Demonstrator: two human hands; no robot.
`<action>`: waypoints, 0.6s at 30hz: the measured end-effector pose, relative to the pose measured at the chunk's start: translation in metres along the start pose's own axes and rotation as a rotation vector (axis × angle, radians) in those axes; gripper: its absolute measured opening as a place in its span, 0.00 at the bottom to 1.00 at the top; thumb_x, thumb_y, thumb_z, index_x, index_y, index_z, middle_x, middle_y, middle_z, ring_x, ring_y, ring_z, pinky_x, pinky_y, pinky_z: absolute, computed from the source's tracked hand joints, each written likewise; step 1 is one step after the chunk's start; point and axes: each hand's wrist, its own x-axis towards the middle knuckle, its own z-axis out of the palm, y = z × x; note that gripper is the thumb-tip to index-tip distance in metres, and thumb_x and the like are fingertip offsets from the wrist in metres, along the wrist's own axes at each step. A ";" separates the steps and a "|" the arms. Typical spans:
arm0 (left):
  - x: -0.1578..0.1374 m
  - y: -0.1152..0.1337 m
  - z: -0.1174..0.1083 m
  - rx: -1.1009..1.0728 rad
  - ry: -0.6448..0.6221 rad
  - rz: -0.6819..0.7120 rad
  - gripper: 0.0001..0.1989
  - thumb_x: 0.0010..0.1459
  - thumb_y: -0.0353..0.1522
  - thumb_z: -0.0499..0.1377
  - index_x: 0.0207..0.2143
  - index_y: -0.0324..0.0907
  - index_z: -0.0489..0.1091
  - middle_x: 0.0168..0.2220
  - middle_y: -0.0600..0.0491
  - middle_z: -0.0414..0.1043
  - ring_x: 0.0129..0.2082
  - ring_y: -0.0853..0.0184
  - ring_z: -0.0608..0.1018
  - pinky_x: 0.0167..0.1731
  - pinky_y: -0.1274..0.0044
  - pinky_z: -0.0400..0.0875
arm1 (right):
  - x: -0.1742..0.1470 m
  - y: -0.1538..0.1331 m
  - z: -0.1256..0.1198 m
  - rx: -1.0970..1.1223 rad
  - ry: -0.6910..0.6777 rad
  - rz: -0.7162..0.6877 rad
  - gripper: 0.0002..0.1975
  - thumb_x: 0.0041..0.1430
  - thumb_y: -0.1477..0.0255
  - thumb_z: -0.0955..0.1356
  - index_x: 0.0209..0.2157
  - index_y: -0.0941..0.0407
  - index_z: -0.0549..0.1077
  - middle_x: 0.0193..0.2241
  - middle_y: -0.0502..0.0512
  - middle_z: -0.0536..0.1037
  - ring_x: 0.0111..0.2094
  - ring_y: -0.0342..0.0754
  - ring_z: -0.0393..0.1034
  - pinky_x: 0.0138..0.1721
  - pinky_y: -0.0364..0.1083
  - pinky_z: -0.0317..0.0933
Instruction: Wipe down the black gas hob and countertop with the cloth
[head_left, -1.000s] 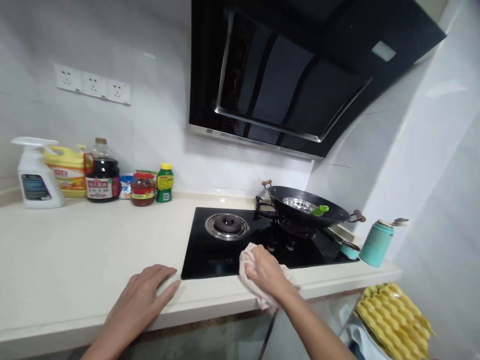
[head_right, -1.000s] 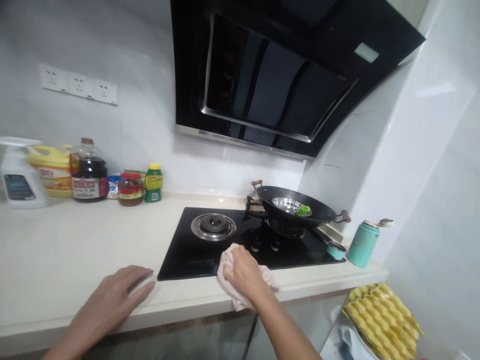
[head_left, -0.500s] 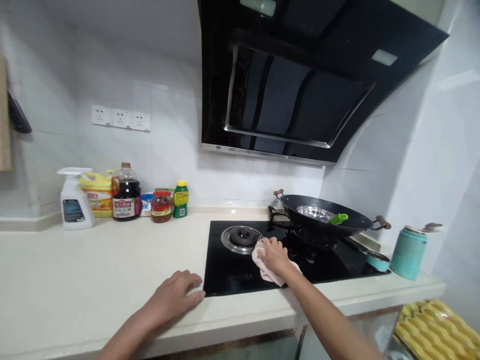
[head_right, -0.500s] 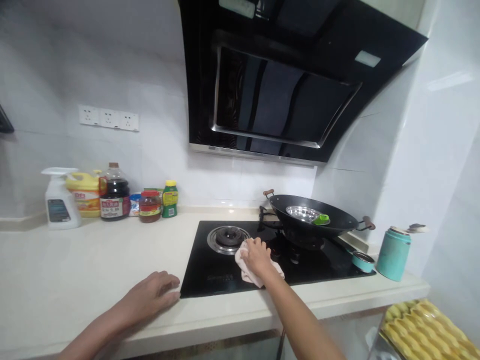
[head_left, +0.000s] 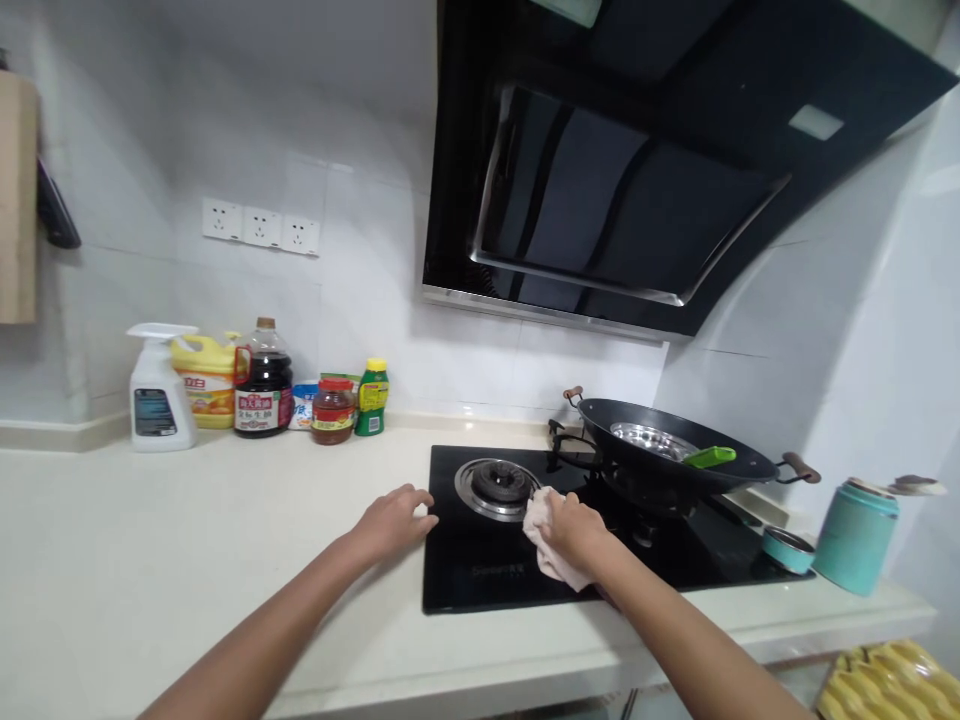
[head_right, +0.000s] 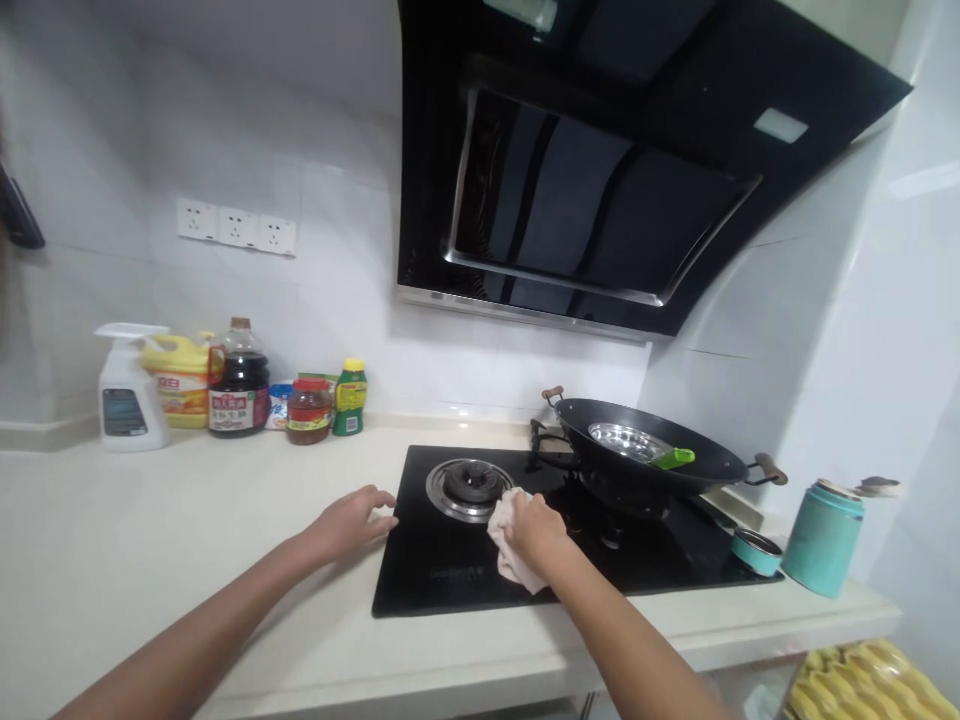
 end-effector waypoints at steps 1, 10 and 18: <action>0.000 -0.003 0.005 0.002 0.004 0.014 0.21 0.61 0.41 0.54 0.51 0.43 0.76 0.52 0.43 0.75 0.53 0.51 0.77 0.54 0.65 0.68 | 0.010 -0.001 0.003 0.004 -0.009 0.025 0.28 0.64 0.61 0.65 0.63 0.55 0.65 0.53 0.69 0.72 0.50 0.59 0.75 0.48 0.52 0.65; -0.013 -0.016 0.035 0.063 -0.025 0.149 0.21 0.67 0.38 0.50 0.56 0.43 0.74 0.51 0.44 0.74 0.53 0.53 0.74 0.54 0.61 0.67 | 0.106 0.017 0.015 0.013 -0.066 0.135 0.19 0.67 0.66 0.63 0.56 0.57 0.70 0.50 0.69 0.76 0.52 0.57 0.75 0.49 0.50 0.65; -0.012 -0.018 0.036 0.040 -0.053 0.151 0.18 0.68 0.39 0.54 0.54 0.45 0.75 0.49 0.44 0.75 0.47 0.54 0.76 0.50 0.62 0.69 | 0.181 0.009 0.020 -0.084 -0.065 0.052 0.26 0.70 0.58 0.65 0.64 0.55 0.63 0.57 0.61 0.71 0.51 0.54 0.72 0.53 0.58 0.67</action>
